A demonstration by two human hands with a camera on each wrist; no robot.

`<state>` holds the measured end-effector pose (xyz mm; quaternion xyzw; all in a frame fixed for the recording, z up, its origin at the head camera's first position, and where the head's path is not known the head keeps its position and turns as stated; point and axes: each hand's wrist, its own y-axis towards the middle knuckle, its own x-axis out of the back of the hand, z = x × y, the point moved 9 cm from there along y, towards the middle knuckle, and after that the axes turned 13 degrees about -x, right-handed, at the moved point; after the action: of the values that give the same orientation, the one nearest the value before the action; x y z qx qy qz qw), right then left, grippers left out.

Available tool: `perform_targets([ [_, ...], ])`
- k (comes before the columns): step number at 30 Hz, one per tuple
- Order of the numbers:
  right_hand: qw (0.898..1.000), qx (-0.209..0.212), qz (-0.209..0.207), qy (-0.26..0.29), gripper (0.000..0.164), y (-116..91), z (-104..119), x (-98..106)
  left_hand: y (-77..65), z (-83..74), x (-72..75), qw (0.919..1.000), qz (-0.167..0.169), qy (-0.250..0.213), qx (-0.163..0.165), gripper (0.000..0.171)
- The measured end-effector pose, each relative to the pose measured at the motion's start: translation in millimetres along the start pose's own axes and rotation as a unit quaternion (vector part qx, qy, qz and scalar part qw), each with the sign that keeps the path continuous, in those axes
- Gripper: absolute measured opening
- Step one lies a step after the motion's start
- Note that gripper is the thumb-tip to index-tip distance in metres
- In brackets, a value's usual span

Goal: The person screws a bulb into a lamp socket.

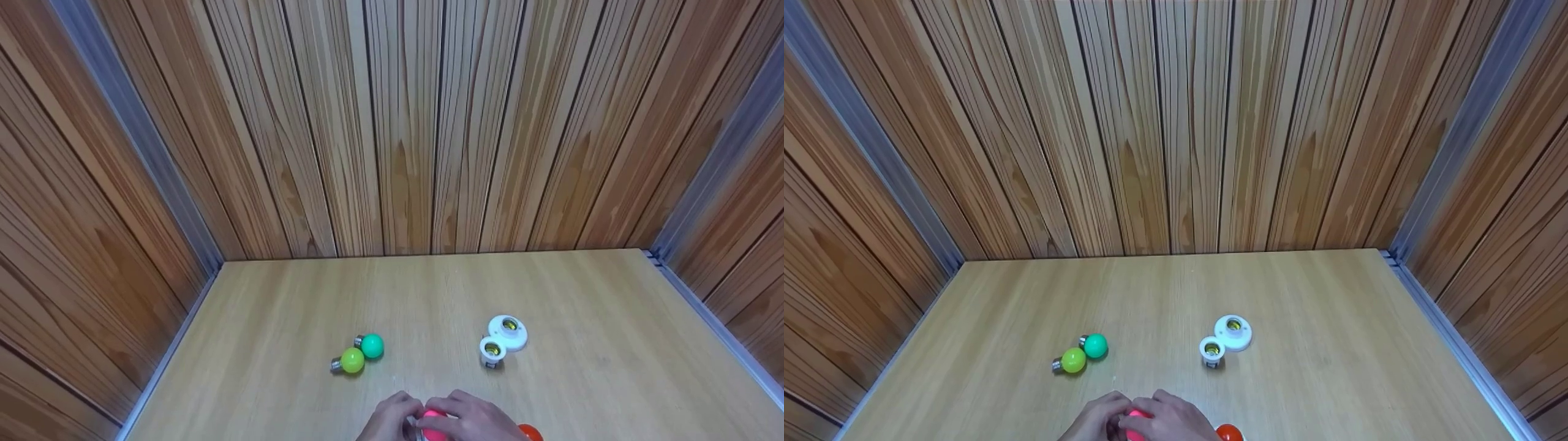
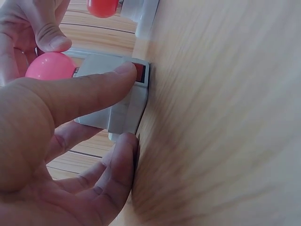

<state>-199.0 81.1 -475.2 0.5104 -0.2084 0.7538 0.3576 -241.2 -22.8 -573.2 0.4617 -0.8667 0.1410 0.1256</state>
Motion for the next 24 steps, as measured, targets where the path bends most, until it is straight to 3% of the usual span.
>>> perform_targets([
  [6, 1.0, 0.005, -0.012, 0.003, 0.047, -1, 1, 1, -1.3, 1.7, -0.4, 1.0, 0.003, -0.002, 0.008, 0.022],
  [10, 0.999, 0.005, -0.031, 0.008, 0.052, -3, 4, 4, -3.1, -1.2, 0.1, 0.9999, 0.002, 0.007, -0.015, 0.022],
  [13, 0.999, -0.022, -0.039, 0.021, 0.058, -5, 3, 9, -4.5, -4.8, 0.1, 0.9991, -0.001, 0.013, -0.04, 0.024],
  [16, 0.996, -0.063, -0.053, 0.044, 0.051, -9, 0, 21, -5.0, -5.8, -0.4, 0.9991, -0.003, 0.008, -0.041, 0.024],
  [17, 0.994, -0.07, -0.066, 0.048, 0.047, -11, -1, 27, -4.8, -5.6, -0.6, 0.9992, -0.005, 0.007, -0.038, 0.022],
  [20, 0.985, -0.03, -0.165, 0.044, 0.037, -21, 3, 53, -3.2, -5.0, -1.4, 0.9996, -0.009, 0.006, -0.024, 0.018],
  [23, 0.958, 0.018, -0.282, 0.05, 0.043, -40, 4, 84, -1.4, -3.7, -3.7, 0.9999, -0.009, 0.002, -0.008, 0.013],
  [24, 0.948, 0.016, -0.312, 0.063, 0.045, -47, 2, 94, -0.8, -3.0, -4.6, 1.0, -0.008, -0.001, -0.002, 0.013],
])
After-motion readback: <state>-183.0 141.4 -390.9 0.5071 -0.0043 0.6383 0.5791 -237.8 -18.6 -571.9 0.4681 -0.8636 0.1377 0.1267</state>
